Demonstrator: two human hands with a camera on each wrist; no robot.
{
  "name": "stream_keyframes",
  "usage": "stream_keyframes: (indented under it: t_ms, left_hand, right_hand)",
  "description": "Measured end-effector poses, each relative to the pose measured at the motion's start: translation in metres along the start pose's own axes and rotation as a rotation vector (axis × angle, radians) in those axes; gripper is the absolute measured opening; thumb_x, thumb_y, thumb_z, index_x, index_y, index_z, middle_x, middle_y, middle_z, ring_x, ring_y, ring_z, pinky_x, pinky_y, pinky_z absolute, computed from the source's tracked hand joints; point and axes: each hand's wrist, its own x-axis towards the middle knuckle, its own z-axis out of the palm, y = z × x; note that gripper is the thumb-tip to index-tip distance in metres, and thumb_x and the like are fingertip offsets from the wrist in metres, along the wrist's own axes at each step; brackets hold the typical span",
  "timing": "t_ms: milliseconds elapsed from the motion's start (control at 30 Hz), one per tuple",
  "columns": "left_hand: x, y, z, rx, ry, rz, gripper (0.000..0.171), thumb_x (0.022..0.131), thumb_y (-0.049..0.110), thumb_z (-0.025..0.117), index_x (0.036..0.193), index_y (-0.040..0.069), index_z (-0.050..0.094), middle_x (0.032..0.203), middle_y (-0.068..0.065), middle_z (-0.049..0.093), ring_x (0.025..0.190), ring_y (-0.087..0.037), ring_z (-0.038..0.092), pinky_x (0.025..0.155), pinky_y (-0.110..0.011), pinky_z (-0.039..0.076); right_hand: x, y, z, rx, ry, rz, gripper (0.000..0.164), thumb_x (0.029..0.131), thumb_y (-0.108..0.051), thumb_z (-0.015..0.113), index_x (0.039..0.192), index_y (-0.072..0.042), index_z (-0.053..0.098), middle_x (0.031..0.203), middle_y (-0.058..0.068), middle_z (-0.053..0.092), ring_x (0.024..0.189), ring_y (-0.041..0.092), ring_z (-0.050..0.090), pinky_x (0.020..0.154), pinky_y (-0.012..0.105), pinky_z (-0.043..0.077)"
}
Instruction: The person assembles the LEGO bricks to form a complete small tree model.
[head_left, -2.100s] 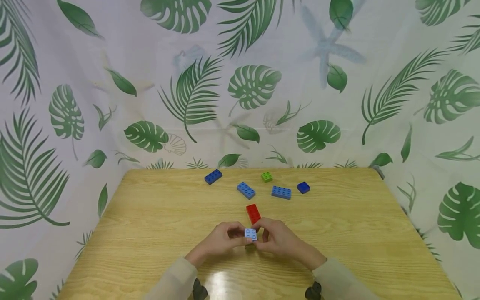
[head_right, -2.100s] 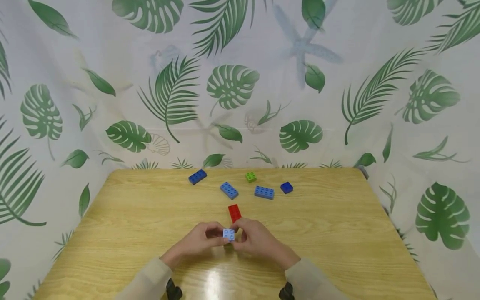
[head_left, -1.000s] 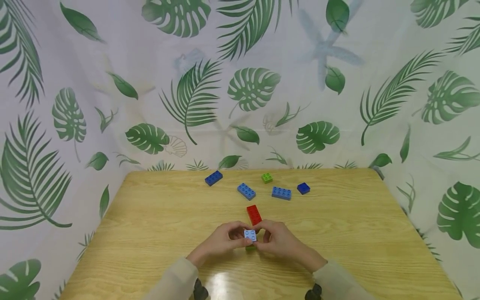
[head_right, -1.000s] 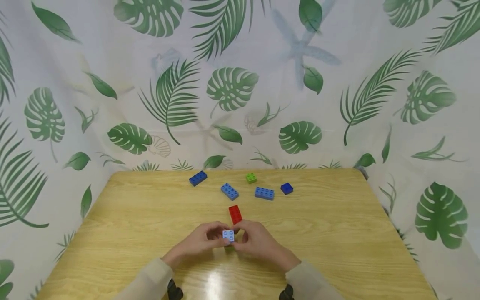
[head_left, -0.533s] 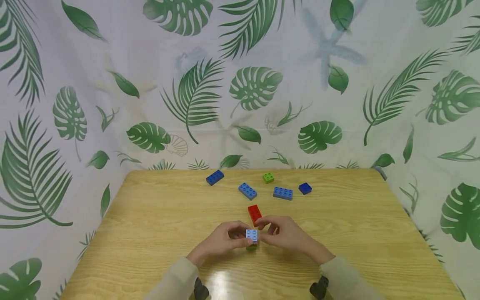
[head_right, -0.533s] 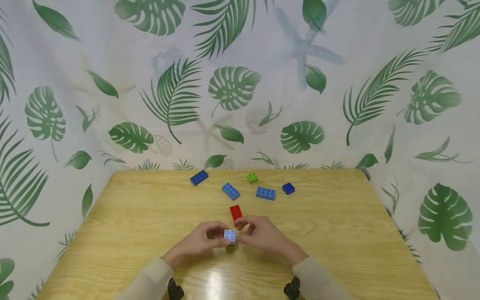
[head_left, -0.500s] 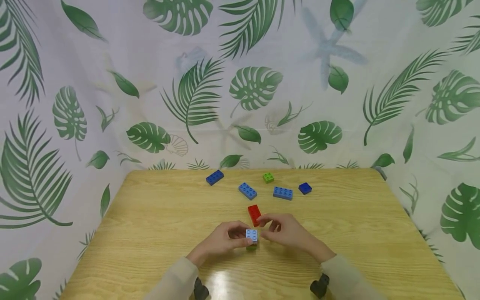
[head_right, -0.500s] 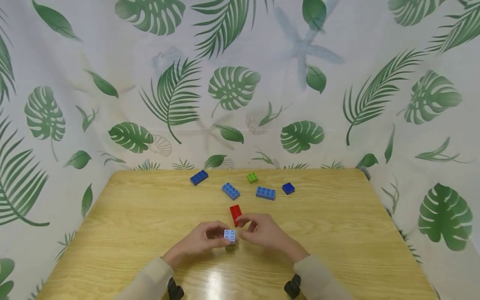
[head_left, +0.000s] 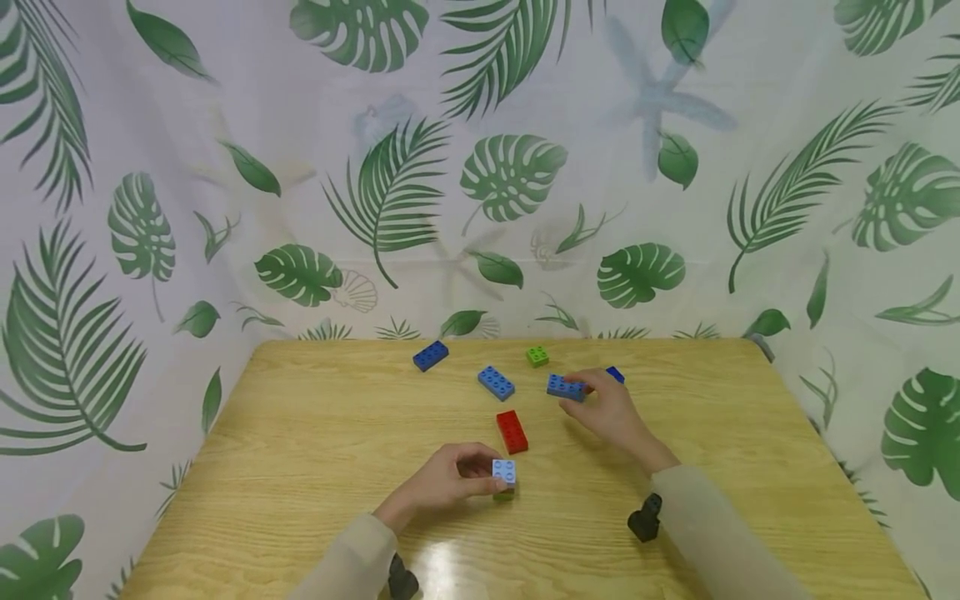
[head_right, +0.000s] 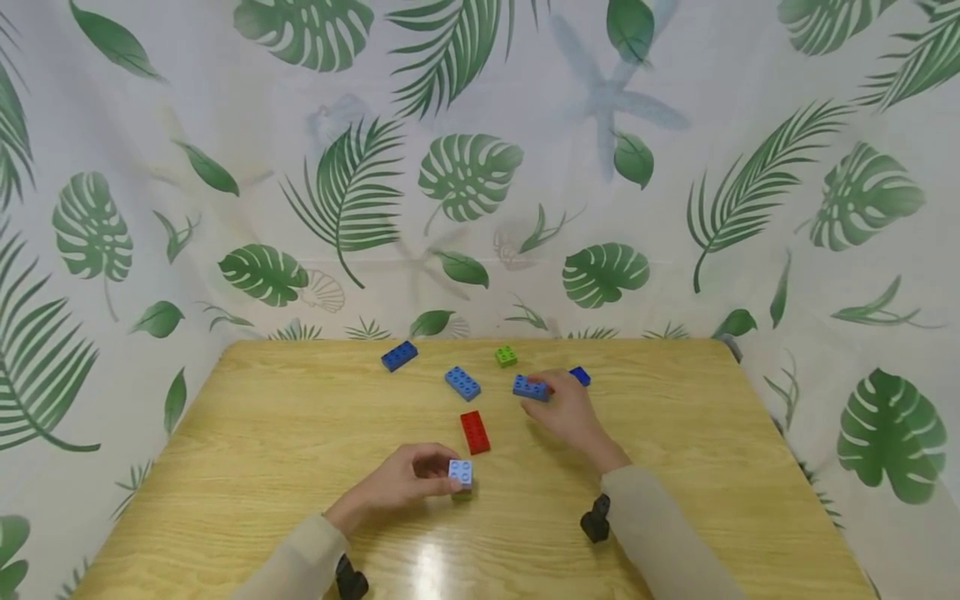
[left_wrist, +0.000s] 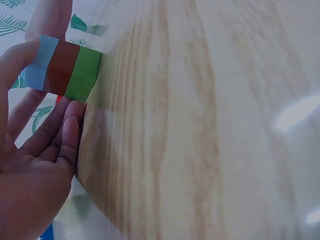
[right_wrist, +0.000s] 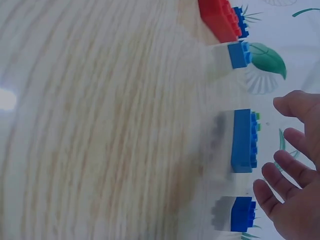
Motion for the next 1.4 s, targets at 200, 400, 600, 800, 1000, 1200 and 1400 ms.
stream_keyframes:
  t_ms: [200, 400, 600, 800, 1000, 1200, 1400]
  left_hand:
    - [0.001, 0.000, 0.000, -0.002, -0.009, -0.019, 0.033, 0.098, 0.024, 0.076, 0.128, 0.010, 0.072, 0.114, -0.007, 0.074, 0.098, -0.011, 0.064, 0.085, -0.023, 0.052]
    - [0.001, 0.001, 0.000, -0.009, -0.009, -0.017, 0.033, 0.098, 0.023, 0.076, 0.128, 0.010, 0.072, 0.113, -0.007, 0.074, 0.097, -0.011, 0.064, 0.083, -0.022, 0.052]
    - [0.001, 0.000, 0.000, -0.008, -0.017, -0.018, 0.035, 0.098, 0.024, 0.077, 0.129, 0.009, 0.072, 0.112, -0.005, 0.074, 0.096, -0.010, 0.064, 0.083, -0.022, 0.052]
    - [0.001, -0.002, 0.001, -0.020, -0.019, -0.022, 0.038, 0.097, 0.028, 0.078, 0.130, 0.011, 0.072, 0.113, -0.003, 0.075, 0.096, -0.008, 0.066, 0.084, -0.023, 0.054]
    - [0.002, -0.002, 0.000, -0.033, -0.018, -0.029, 0.039, 0.096, 0.030, 0.079, 0.131, 0.014, 0.072, 0.113, -0.001, 0.074, 0.097, -0.009, 0.067, 0.085, -0.024, 0.055]
    - [0.001, -0.001, 0.000, -0.041, -0.017, -0.021, 0.039, 0.097, 0.025, 0.078, 0.132, 0.009, 0.071, 0.114, -0.005, 0.074, 0.097, -0.012, 0.066, 0.084, -0.023, 0.054]
    - [0.002, -0.002, -0.001, -0.020, -0.013, -0.032, 0.038, 0.097, 0.028, 0.078, 0.130, 0.012, 0.072, 0.113, -0.002, 0.075, 0.097, -0.010, 0.066, 0.084, -0.023, 0.054]
  right_hand:
    - [0.010, 0.015, 0.005, -0.066, 0.002, 0.033, 0.046, 0.094, -0.017, 0.078, 0.135, 0.002, 0.066, 0.139, 0.028, 0.061, 0.123, 0.047, 0.061, 0.102, 0.062, 0.051]
    - [0.018, 0.025, 0.010, -0.099, -0.022, 0.036, 0.052, 0.095, -0.017, 0.077, 0.141, 0.003, 0.061, 0.145, 0.029, 0.058, 0.132, 0.050, 0.057, 0.108, 0.064, 0.047]
    - [0.019, 0.031, 0.017, -0.119, -0.042, 0.050, 0.054, 0.094, -0.017, 0.077, 0.142, 0.004, 0.061, 0.140, 0.029, 0.064, 0.129, 0.048, 0.060, 0.107, 0.062, 0.048]
    - [0.019, 0.032, 0.024, -0.174, 0.008, 0.052, 0.049, 0.093, -0.019, 0.078, 0.134, 0.005, 0.067, 0.130, 0.028, 0.069, 0.119, 0.046, 0.063, 0.099, 0.059, 0.050]
    - [0.019, 0.030, 0.024, -0.151, 0.019, 0.069, 0.045, 0.094, -0.016, 0.076, 0.133, 0.005, 0.067, 0.129, 0.027, 0.069, 0.117, 0.044, 0.064, 0.098, 0.059, 0.051]
    - [0.014, 0.021, 0.017, -0.061, -0.012, 0.080, 0.044, 0.095, -0.014, 0.074, 0.135, 0.003, 0.066, 0.130, 0.026, 0.066, 0.117, 0.040, 0.064, 0.098, 0.057, 0.053]
    - [0.005, -0.002, 0.011, -0.017, -0.079, 0.047, 0.042, 0.095, -0.015, 0.075, 0.135, -0.003, 0.067, 0.128, 0.018, 0.067, 0.113, 0.032, 0.064, 0.097, 0.051, 0.055]
